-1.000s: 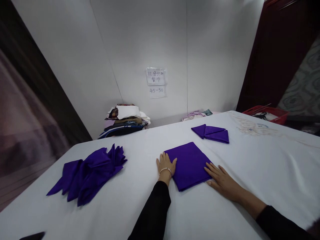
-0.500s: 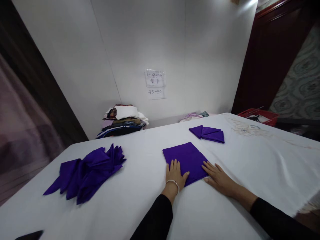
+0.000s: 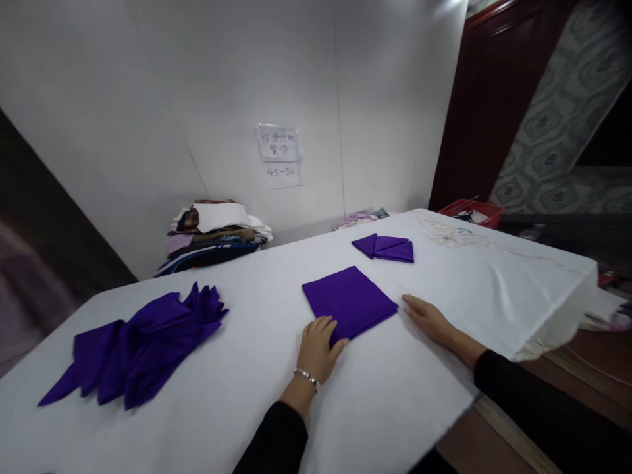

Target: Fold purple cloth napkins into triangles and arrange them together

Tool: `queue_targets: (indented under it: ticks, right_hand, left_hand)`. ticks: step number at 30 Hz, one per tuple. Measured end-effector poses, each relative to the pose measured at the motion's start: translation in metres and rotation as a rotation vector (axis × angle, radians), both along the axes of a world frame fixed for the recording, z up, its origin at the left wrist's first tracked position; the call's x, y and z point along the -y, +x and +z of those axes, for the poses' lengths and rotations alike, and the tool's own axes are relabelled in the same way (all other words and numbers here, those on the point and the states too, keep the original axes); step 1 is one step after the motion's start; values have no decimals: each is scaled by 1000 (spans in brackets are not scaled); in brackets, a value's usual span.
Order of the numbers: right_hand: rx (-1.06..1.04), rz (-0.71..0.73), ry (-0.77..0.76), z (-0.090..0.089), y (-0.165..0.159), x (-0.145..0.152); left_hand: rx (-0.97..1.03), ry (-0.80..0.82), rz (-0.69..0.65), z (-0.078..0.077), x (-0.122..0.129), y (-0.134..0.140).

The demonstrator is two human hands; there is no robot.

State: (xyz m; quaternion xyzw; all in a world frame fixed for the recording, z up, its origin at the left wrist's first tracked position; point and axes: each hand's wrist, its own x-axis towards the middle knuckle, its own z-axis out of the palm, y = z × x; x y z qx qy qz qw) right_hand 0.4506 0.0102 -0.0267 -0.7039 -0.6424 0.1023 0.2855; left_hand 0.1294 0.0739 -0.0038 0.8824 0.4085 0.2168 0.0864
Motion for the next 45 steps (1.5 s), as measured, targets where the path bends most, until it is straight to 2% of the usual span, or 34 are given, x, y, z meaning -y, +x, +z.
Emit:
queue_targets:
  ticks: [2, 5, 16, 25, 31, 39, 45]
  right_hand:
    - [-73, 0, 44, 0, -2, 0]
    - [-93, 12, 87, 1, -9, -2]
    - [250, 138, 196, 11, -15, -20]
    - [291, 159, 298, 21, -24, -25]
    - [295, 263, 217, 13, -27, -13]
    - [251, 362, 103, 18, -23, -2]
    - [332, 248, 41, 23, -29, 0]
  left_hand:
    - [27, 32, -79, 1, 11, -2]
    - [21, 51, -83, 3, 19, -5]
    - [-200, 78, 1, 6, 14, 2]
    - [-18, 69, 99, 4, 16, -6]
    - [-168, 69, 163, 6, 22, -9]
    - [-222, 69, 210, 11, 27, -8]
    - [-124, 87, 190, 15, 31, -6]
